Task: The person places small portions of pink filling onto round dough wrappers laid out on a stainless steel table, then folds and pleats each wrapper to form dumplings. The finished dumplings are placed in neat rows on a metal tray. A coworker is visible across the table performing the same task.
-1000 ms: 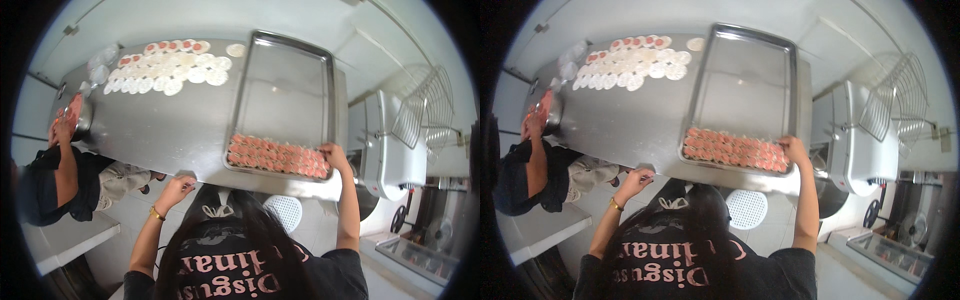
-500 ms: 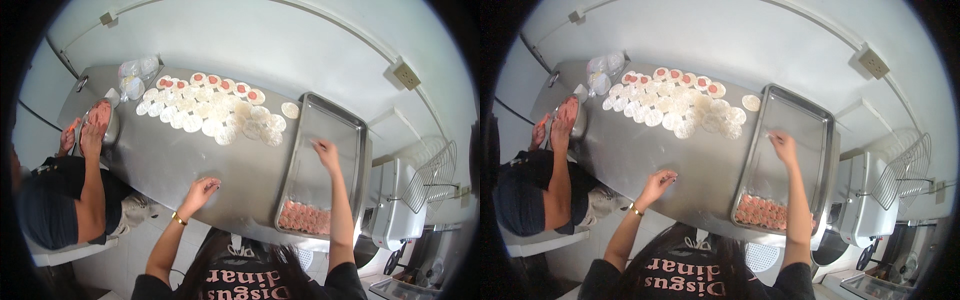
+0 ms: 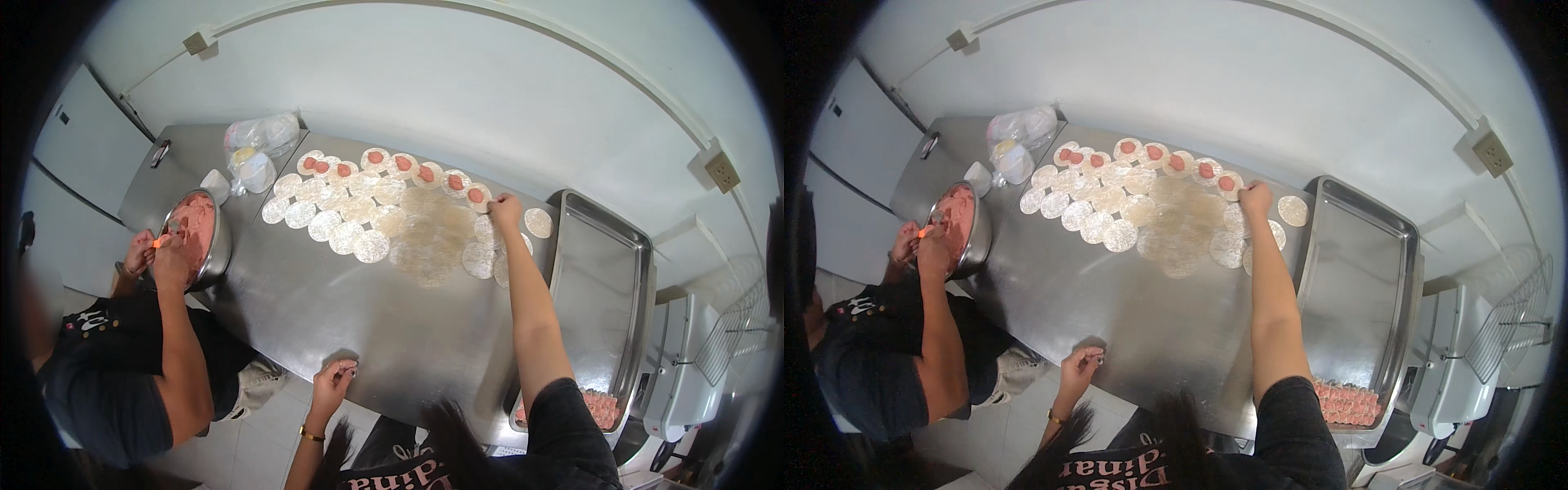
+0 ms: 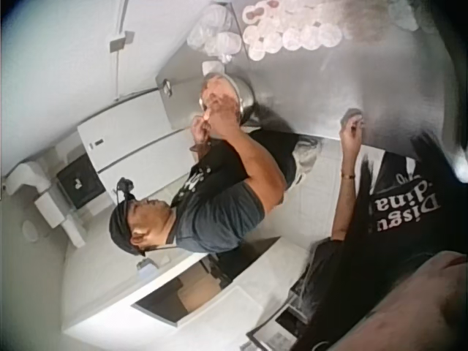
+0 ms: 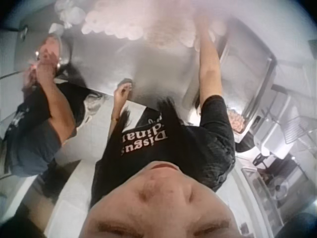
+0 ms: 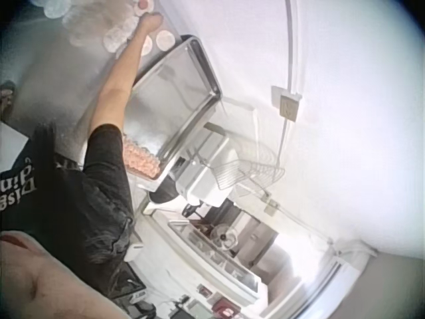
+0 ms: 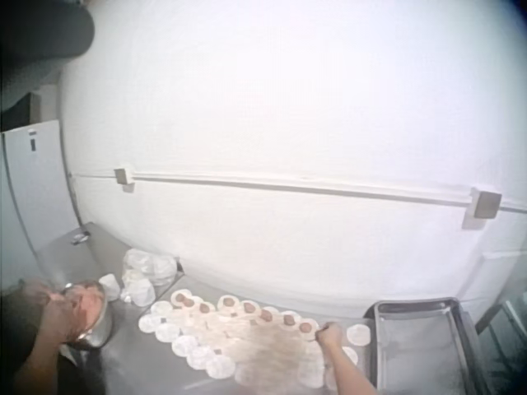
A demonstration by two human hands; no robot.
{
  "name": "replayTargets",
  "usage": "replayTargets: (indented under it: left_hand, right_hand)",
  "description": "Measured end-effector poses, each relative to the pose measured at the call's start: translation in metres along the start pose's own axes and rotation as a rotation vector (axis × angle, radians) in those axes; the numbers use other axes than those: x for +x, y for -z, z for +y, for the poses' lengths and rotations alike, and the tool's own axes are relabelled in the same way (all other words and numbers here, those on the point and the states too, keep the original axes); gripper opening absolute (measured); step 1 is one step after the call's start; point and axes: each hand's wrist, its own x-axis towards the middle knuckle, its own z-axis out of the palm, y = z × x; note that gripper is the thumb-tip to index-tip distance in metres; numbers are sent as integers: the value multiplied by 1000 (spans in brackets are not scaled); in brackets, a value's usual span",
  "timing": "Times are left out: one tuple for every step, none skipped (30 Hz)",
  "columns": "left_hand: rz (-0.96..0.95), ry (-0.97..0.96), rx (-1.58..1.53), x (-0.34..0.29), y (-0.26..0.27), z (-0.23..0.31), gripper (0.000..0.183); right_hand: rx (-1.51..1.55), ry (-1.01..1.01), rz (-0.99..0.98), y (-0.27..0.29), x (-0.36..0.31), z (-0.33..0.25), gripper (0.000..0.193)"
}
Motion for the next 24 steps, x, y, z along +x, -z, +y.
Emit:
replayTargets:
  left_hand:
    - [-1, -1, -16, 1, 1, 1, 15]
    - [1, -2, -31, 4, 1, 3, 15]
    - [5, -5, -44, 6, 1, 5, 15]
    - [-22, -6, -35, 10, -1, 9, 18]
    - [-38, -1, -68, 13, -5, 13, 17]
    - [-53, 2, -107, 16, -11, 18, 16]
    - [-71, 12, -143, 19, -17, 22, 16]
    - [-111, 6, -134, 21, -24, 28, 17]
    - [-146, 35, -184, 23, -32, 33, 17]
    - [-183, 62, -236, 26, -42, 39, 18]
    - [-223, 89, -288, 29, -52, 46, 19]
    - [-282, 89, -342, 35, -63, 53, 21]
    - [-340, 93, -398, 42, -74, 60, 24]
    - [-396, 103, -456, 46, -87, 67, 27]
    - [-377, 101, -551, 49, -102, 76, 30]
    - [-355, 98, -644, 53, -116, 85, 33]
    - [-338, 120, -696, 54, -127, 93, 37]
    - [-320, 112, -780, 55, -137, 100, 40]
    - [-309, 151, -838, 57, -146, 105, 41]
    - [-303, 124, -941, 54, -152, 106, 42]
    - [-325, 235, -1044, 52, -154, 106, 42]
    - [-349, 305, -1163, 50, -155, 104, 42]
    - [-370, 379, -1281, 42, -155, 99, 42]
    - [-367, 398, -1207, 32, -153, 94, 42]
  right_hand:
    - [191, -92, -9, 0, 4, 0, 14]
    - [385, -184, -21, 3, 9, 0, 14]
    - [564, -331, -6, 2, 13, -3, 15]
    - [1031, -428, -117, 8, 11, 1, 17]
    - [1152, -474, -153, 10, 7, 2, 18]
    - [1292, -498, -192, 16, 4, 4, 19]
    - [1425, -538, -209, 22, 0, 6, 21]
    - [1537, -505, -269, 28, -7, 7, 22]
    - [1642, -483, -308, 36, -15, 7, 23]
    - [1730, -495, -289, 45, -23, 6, 24]
    - [1766, -429, -377, 55, -34, 3, 23]
    - [1787, -404, -408, 65, -48, 0, 22]
    - [1817, -372, -448, 75, -65, -4, 21]
    - [1779, -370, -465, 85, -86, -7, 21]
    - [1755, -360, -493, 94, -108, -11, 21]
    - [1757, -357, -535, 101, -130, -15, 21]
    - [1691, -392, -535, 109, -154, -16, 21]
    - [1648, -440, -546, 116, -180, -14, 20]
    - [1651, -430, -614, 122, -206, -11, 20]
    - [1604, -480, -632, 125, -235, -5, 19]
    - [1606, -460, -706, 127, -258, 0, 18]
    - [1552, -498, -732, 130, -278, 6, 18]
    - [1554, -461, -760, 132, -298, 13, 17]
    - [1502, -478, -742, 132, -317, 18, 17]
